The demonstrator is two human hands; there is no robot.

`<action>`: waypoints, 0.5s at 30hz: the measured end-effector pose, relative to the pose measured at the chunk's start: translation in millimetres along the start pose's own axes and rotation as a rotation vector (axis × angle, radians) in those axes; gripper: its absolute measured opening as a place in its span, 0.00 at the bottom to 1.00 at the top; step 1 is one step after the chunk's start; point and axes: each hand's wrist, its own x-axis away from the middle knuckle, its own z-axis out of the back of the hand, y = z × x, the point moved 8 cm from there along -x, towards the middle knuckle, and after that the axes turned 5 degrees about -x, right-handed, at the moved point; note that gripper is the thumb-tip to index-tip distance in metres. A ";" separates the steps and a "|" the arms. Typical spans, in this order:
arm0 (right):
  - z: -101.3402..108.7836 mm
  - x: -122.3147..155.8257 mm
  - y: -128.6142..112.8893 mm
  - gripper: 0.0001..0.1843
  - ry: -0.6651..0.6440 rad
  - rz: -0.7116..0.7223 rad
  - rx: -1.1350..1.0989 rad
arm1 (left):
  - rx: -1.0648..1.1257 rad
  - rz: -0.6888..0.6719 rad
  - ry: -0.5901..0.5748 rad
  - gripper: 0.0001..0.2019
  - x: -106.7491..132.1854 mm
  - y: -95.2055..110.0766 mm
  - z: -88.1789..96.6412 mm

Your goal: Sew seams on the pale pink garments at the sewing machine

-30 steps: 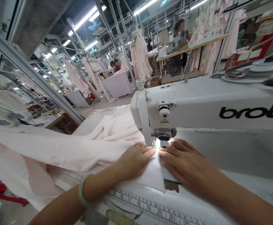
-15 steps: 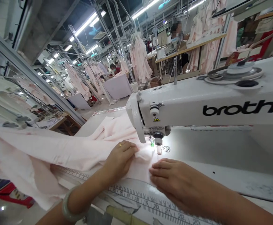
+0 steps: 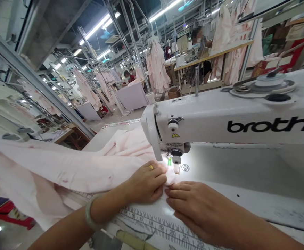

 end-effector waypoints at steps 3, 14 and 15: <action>-2.7 3.5 6.2 0.18 0.012 0.010 0.121 | 0.001 -0.031 -0.017 0.07 -5.1 -12.6 -3.0; -10.9 13.4 17.7 0.21 -0.065 0.062 0.206 | -0.110 -0.111 0.100 0.07 -0.1 -4.4 14.9; -9.7 12.9 17.0 0.21 -0.050 0.074 0.215 | -0.137 -0.104 0.120 0.09 0.2 -3.7 16.2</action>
